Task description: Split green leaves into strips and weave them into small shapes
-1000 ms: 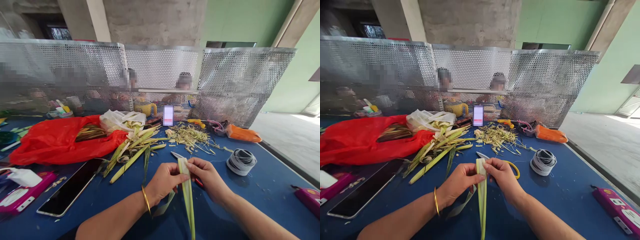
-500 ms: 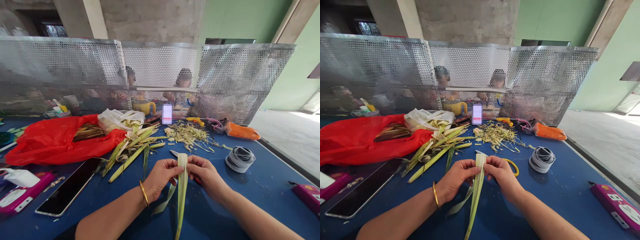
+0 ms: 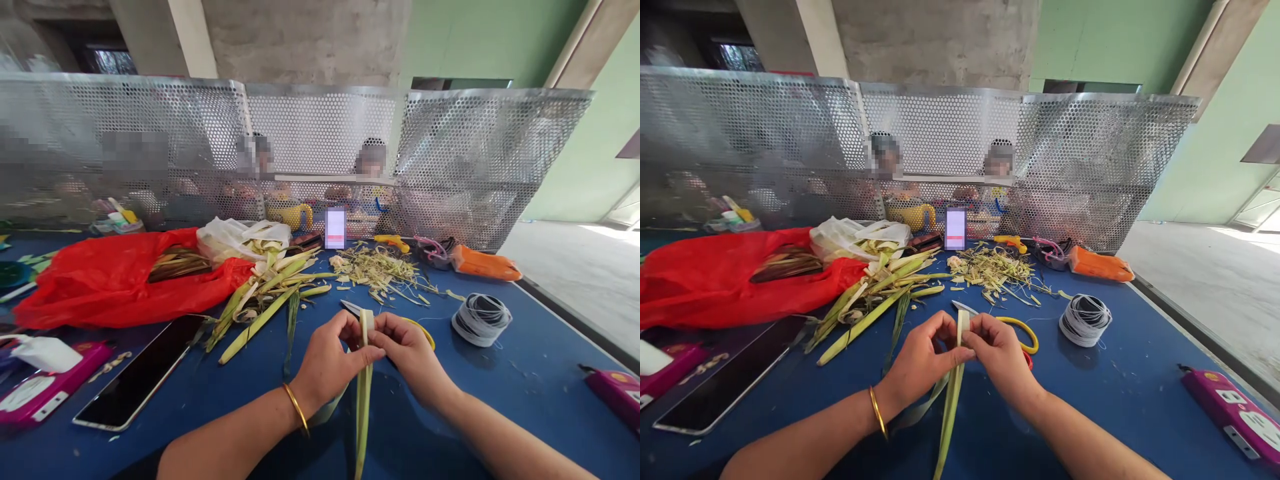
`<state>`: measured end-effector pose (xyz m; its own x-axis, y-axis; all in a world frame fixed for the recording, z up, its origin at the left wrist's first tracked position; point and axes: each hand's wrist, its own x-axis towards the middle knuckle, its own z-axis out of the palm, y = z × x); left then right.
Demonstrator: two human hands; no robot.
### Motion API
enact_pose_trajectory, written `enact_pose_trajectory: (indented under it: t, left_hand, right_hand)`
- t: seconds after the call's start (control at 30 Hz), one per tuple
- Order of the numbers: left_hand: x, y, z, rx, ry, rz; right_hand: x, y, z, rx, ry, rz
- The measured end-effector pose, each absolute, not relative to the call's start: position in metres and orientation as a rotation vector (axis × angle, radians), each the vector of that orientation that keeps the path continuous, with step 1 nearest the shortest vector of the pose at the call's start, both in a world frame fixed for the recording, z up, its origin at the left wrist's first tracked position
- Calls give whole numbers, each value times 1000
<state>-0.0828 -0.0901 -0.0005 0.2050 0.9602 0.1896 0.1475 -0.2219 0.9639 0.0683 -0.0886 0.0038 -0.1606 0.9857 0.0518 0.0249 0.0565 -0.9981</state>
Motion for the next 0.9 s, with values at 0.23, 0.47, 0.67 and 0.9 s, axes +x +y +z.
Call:
enact_pose_trajectory:
  t: [0.23, 0.47, 0.67, 0.9]
  left_hand:
    - [-82, -84, -1, 1203, 980, 1115]
    - [-89, -78, 7, 693, 932, 1182]
    - [-97, -66, 11, 525, 963, 1292]
    - [-110, -50, 12, 551, 1113, 1257]
  right_hand:
    - [74, -86, 5, -1091, -1261, 1298]
    - [79, -83, 8, -1091, -1031, 1310]
    - [89, -75, 16, -1079, -730, 1371]
    - [101, -65, 20, -1048, -746, 1289]
